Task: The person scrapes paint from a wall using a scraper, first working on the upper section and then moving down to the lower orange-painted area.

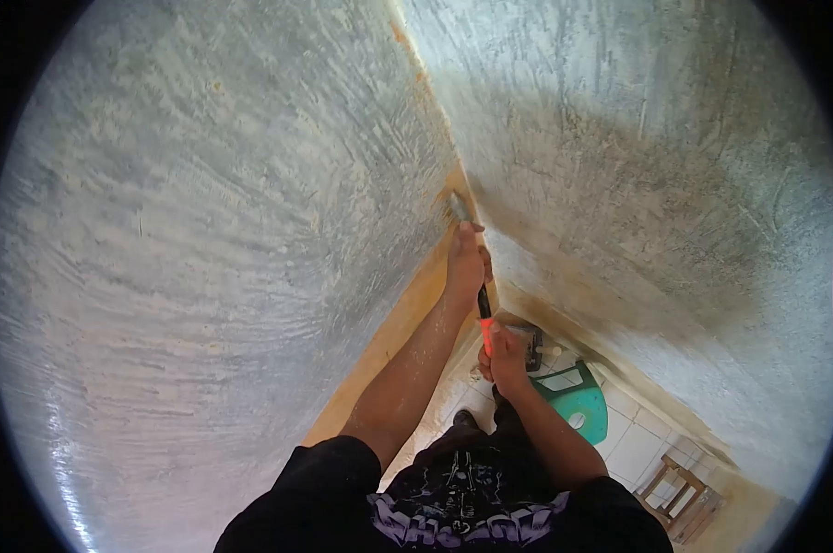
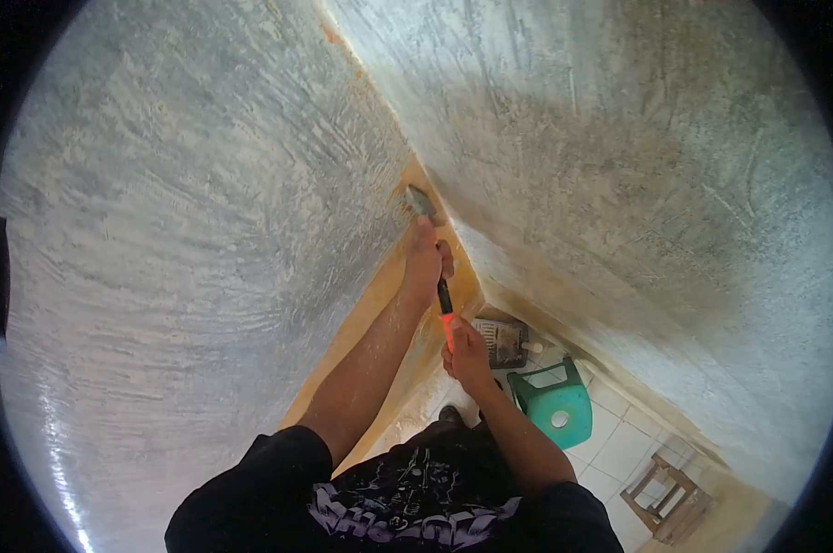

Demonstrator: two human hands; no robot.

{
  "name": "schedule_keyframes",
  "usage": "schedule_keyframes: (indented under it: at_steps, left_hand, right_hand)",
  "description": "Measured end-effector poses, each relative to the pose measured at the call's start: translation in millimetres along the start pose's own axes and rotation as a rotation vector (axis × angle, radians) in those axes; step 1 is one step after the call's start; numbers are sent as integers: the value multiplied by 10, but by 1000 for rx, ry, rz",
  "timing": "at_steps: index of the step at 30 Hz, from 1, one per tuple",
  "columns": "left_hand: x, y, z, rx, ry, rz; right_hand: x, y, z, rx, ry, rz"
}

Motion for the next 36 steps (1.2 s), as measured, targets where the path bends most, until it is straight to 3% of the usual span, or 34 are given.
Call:
schedule_keyframes:
  at_steps: [5,13,19,25,36]
  left_hand:
    - [-464,364,224,-106,83,-47]
    - [-1174,1131,304,-95,140,-28]
    - [-1481,1255,256,-77,115,-34]
    - [-1601,1157,320,-100,73,-34]
    - [-1511,1079,302,-108,73,8]
  right_hand:
    - [6,363,-221,-17,60,78]
    - [144,1026,-882,40,75,235]
    - [299,1164,-1104,37,65,184]
    - [417,1171,-1263,122,-39,121]
    - [466,1007,-1208,-16,0,136]
Point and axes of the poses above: each hand's wrist, its own y-axis away from the middle knuckle, its own x-axis out of the palm, z = x × y, the point moved 9 cm from there along -y, towards the middle knuckle, and after that the axes turned 13 degrees about -z, right-handed, at the moved point
